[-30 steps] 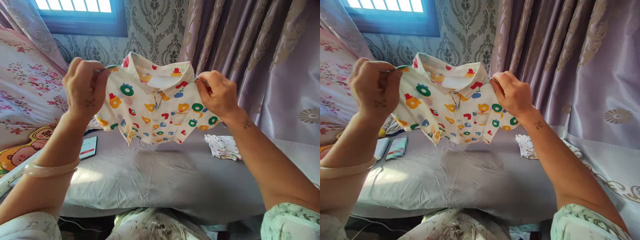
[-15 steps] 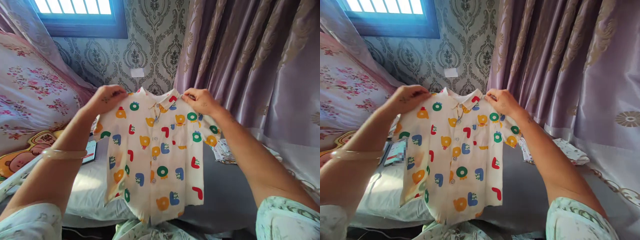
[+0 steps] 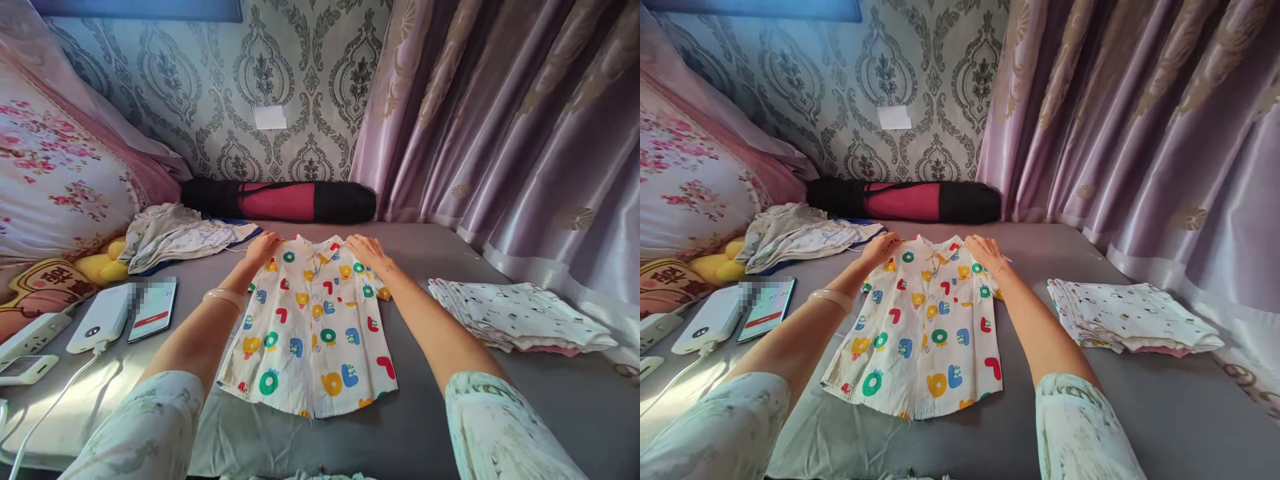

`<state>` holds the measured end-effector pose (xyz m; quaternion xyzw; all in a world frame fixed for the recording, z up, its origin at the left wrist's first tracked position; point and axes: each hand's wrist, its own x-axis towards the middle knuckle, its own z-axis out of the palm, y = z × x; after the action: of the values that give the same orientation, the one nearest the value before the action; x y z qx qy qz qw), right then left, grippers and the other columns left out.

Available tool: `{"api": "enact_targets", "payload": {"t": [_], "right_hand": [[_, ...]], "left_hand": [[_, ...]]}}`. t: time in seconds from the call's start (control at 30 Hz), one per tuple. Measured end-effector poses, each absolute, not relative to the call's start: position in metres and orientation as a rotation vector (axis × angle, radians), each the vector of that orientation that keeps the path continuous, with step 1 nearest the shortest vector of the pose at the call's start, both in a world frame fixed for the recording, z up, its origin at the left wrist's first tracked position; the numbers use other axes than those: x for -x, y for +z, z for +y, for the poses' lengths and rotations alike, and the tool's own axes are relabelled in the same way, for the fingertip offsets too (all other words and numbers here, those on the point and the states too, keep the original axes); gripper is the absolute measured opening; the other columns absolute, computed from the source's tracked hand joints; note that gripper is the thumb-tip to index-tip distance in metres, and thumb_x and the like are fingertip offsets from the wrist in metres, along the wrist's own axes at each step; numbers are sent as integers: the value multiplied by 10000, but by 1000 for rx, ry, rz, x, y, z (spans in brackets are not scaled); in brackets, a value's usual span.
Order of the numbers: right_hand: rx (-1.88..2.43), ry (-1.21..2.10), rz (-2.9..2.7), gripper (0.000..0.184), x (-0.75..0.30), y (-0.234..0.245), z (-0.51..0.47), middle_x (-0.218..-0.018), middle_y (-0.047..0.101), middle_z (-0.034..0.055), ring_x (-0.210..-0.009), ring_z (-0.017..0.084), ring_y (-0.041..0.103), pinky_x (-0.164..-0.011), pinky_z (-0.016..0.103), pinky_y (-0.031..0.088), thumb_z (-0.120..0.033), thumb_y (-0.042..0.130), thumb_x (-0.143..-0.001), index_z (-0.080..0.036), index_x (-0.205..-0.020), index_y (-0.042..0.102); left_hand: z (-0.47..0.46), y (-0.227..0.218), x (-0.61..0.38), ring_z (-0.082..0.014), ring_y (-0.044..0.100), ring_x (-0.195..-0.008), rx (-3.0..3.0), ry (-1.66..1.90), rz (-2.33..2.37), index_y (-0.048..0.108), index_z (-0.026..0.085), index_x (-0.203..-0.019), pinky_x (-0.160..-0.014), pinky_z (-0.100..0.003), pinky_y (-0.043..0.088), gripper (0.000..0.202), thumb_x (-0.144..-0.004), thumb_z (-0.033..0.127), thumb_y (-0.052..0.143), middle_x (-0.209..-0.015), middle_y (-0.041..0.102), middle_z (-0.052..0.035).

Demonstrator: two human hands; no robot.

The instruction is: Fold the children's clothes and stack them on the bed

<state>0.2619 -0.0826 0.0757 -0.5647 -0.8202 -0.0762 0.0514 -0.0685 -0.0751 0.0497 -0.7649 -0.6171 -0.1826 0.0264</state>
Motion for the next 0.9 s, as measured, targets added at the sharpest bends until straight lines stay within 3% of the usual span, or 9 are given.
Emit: {"api": "enact_targets", "payload": {"t": [0.33,0.67,0.9], "right_hand": [[1811,-154,-2526,343,-263,45,-58,-1189,618,72,-1032,227,617,-851,365,421,-362,300,-1033,-293,-1211,584],[1785,-220,-2586,353,-261,28,-23,-1182,611,93,-1074,241,602,-861,356,411,-341,268,-1039,-255,-1208,566],[1774,-259,-2693,391,-257,19,-3,-1251,577,138,-1116,246,577,-879,365,411,-143,252,-996,-220,-1256,533]], "left_hand": [[-60,15,60,-279,559,-1009,2223,-458,-1882,644,191,-1054,-864,-401,378,360,-998,337,319,-1034,608,-129],[-36,2,60,-287,533,-1028,2134,-356,-1749,610,181,-1084,-881,-418,362,280,-976,238,358,-1065,588,-145],[-20,0,58,-294,536,-1033,2137,-208,-1690,600,155,-1079,-869,-423,371,281,-960,166,345,-1077,595,-160]]}}
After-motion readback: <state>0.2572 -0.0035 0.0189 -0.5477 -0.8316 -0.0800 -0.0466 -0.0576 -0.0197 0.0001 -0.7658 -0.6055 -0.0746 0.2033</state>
